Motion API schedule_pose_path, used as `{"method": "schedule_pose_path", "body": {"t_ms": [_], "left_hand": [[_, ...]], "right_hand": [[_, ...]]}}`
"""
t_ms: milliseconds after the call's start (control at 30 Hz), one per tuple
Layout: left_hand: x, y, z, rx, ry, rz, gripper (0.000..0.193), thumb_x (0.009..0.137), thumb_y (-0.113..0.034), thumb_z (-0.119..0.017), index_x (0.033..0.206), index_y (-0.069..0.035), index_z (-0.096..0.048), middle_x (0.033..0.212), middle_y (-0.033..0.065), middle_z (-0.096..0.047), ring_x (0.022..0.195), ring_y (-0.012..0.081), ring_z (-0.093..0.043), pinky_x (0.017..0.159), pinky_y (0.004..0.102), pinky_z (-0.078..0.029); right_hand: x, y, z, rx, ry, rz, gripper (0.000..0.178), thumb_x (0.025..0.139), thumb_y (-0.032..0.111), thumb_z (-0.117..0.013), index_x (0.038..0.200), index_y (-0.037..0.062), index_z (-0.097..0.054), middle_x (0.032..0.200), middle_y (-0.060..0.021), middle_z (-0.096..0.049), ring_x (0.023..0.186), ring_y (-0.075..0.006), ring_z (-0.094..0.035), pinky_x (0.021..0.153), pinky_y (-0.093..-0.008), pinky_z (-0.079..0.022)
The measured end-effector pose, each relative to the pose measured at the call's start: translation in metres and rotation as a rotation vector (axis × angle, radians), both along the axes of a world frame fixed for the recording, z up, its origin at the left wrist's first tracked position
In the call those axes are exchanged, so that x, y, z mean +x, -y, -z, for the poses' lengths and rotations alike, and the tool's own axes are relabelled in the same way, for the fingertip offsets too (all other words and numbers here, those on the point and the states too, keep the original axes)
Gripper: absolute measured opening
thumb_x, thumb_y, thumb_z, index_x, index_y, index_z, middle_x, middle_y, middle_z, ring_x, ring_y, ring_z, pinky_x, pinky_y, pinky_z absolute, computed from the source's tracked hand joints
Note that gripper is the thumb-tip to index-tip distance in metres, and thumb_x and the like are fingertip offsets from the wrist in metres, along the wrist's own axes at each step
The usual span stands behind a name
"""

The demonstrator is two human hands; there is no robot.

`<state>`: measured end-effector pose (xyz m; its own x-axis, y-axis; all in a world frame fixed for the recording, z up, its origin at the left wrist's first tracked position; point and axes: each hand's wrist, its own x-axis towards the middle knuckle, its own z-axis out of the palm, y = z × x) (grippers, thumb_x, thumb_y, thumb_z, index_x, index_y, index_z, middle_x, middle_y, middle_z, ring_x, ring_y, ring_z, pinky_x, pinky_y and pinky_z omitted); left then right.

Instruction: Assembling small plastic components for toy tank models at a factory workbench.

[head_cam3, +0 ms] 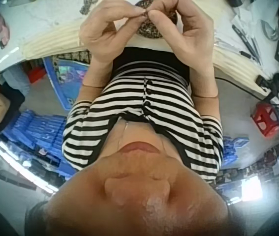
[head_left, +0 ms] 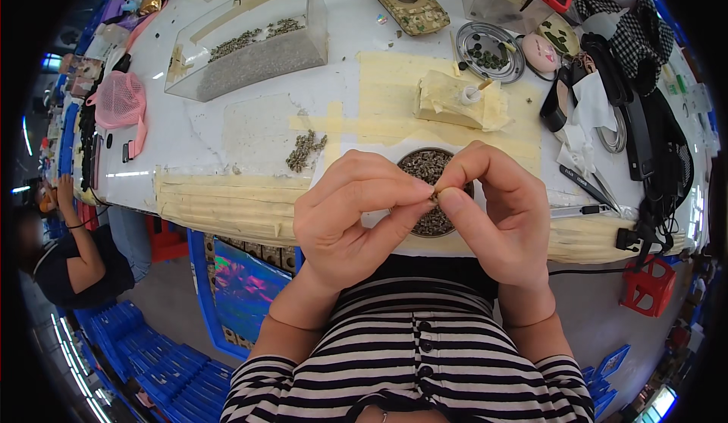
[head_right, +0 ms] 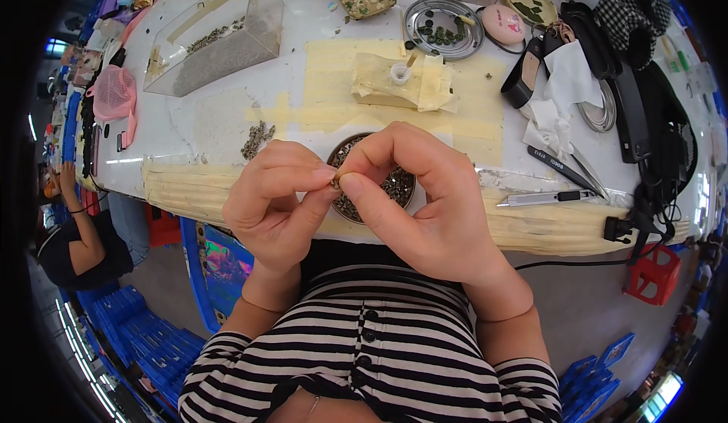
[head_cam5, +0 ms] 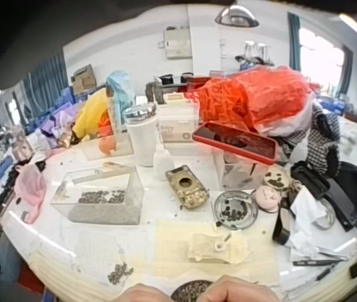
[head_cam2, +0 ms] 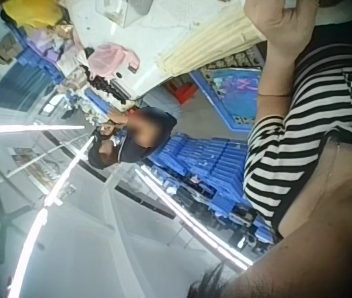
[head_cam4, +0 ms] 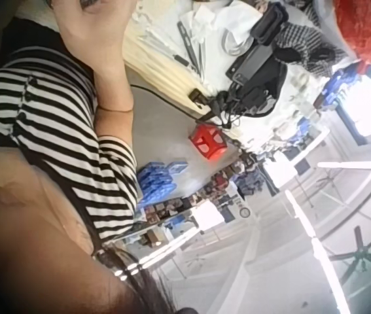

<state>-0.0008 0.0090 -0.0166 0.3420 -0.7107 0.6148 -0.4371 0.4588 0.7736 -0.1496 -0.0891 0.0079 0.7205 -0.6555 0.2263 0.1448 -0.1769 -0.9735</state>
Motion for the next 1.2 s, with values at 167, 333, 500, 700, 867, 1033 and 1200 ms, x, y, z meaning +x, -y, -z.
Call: {"method": "schedule_pose_path", "body": {"t_ms": [167, 333, 500, 700, 867, 1033, 1200], "left_hand": [[0.000, 0.000, 0.000, -0.020, 0.037, -0.021, 0.026, 0.070, 0.009, -0.078, 0.094, 0.000, -0.071, 0.087, 0.0093, -0.069, 0.077, 0.0213, -0.065, 0.065, 0.0290, -0.051], [-0.002, 0.000, -0.003, -0.024, 0.068, -0.047, 0.027, 0.070, 0.010, -0.076, 0.095, 0.001, -0.072, 0.086, 0.0103, -0.069, 0.076, 0.0214, -0.065, 0.064, 0.0288, -0.051], [0.001, 0.000, 0.001, -0.001, -0.053, 0.033, 0.026, 0.071, 0.011, -0.076, 0.094, 0.001, -0.072, 0.088, 0.0103, -0.070, 0.077, 0.0211, -0.067, 0.065, 0.0282, -0.052], [0.001, -0.002, 0.002, 0.023, -0.138, 0.075, 0.027, 0.073, 0.013, -0.072, 0.097, 0.002, -0.070, 0.090, 0.0111, -0.070, 0.081, 0.0199, -0.067, 0.070, 0.0286, -0.053], [-0.004, -0.004, 0.005, 0.038, -0.330, 0.106, 0.025, 0.076, 0.014, -0.069, 0.099, 0.003, -0.067, 0.093, 0.0126, -0.070, 0.084, 0.0177, -0.067, 0.076, 0.0280, -0.052], [-0.007, -0.004, 0.000, 0.108, -0.478, 0.090, 0.019, 0.081, 0.013, -0.067, 0.098, 0.004, -0.066, 0.095, 0.0129, -0.070, 0.088, 0.0167, -0.067, 0.080, 0.0276, -0.053], [-0.002, -0.005, 0.003, 0.044, -0.599, 0.095, 0.019, 0.084, 0.013, -0.064, 0.102, 0.006, -0.062, 0.096, 0.0142, -0.069, 0.090, 0.0162, -0.067, 0.083, 0.0263, -0.054]], "right_hand": [[0.001, -0.001, 0.001, 0.017, 0.012, -0.001, 0.005, 0.086, 0.002, -0.066, 0.090, -0.0009, -0.064, 0.080, -0.0035, -0.062, 0.073, -0.0102, -0.056, 0.066, -0.0238, -0.044], [0.002, -0.001, 0.002, 0.030, 0.019, 0.001, 0.005, 0.087, 0.003, -0.066, 0.090, -0.0007, -0.063, 0.080, -0.0033, -0.062, 0.072, -0.0099, -0.056, 0.066, -0.0237, -0.044], [0.002, -0.002, 0.002, 0.028, 0.010, -0.002, 0.005, 0.087, 0.002, -0.066, 0.090, -0.0004, -0.063, 0.080, -0.0034, -0.062, 0.073, -0.0103, -0.056, 0.066, -0.0239, -0.045], [0.005, -0.003, 0.006, -0.157, 0.008, 0.061, 0.005, 0.085, 0.000, -0.066, 0.089, -0.0003, -0.063, 0.081, -0.0050, -0.062, 0.072, -0.0118, -0.057, 0.065, -0.0249, -0.045], [0.002, -0.005, 0.006, 0.045, 0.038, 0.044, 0.005, 0.087, 0.001, -0.065, 0.091, -0.0011, -0.062, 0.081, -0.0026, -0.060, 0.074, -0.0097, -0.054, 0.068, -0.0245, -0.045], [-0.001, -0.005, 0.000, 0.137, 0.038, 0.105, 0.007, 0.089, 0.002, -0.064, 0.094, -0.0021, -0.061, 0.084, -0.0012, -0.060, 0.078, -0.0080, -0.051, 0.073, -0.0231, -0.044], [-0.016, 0.004, 0.007, -0.094, -0.002, 0.253, 0.006, 0.087, 0.000, -0.066, 0.091, -0.0022, -0.062, 0.085, -0.0037, -0.062, 0.077, -0.0109, -0.053, 0.074, -0.0239, -0.044]]}}
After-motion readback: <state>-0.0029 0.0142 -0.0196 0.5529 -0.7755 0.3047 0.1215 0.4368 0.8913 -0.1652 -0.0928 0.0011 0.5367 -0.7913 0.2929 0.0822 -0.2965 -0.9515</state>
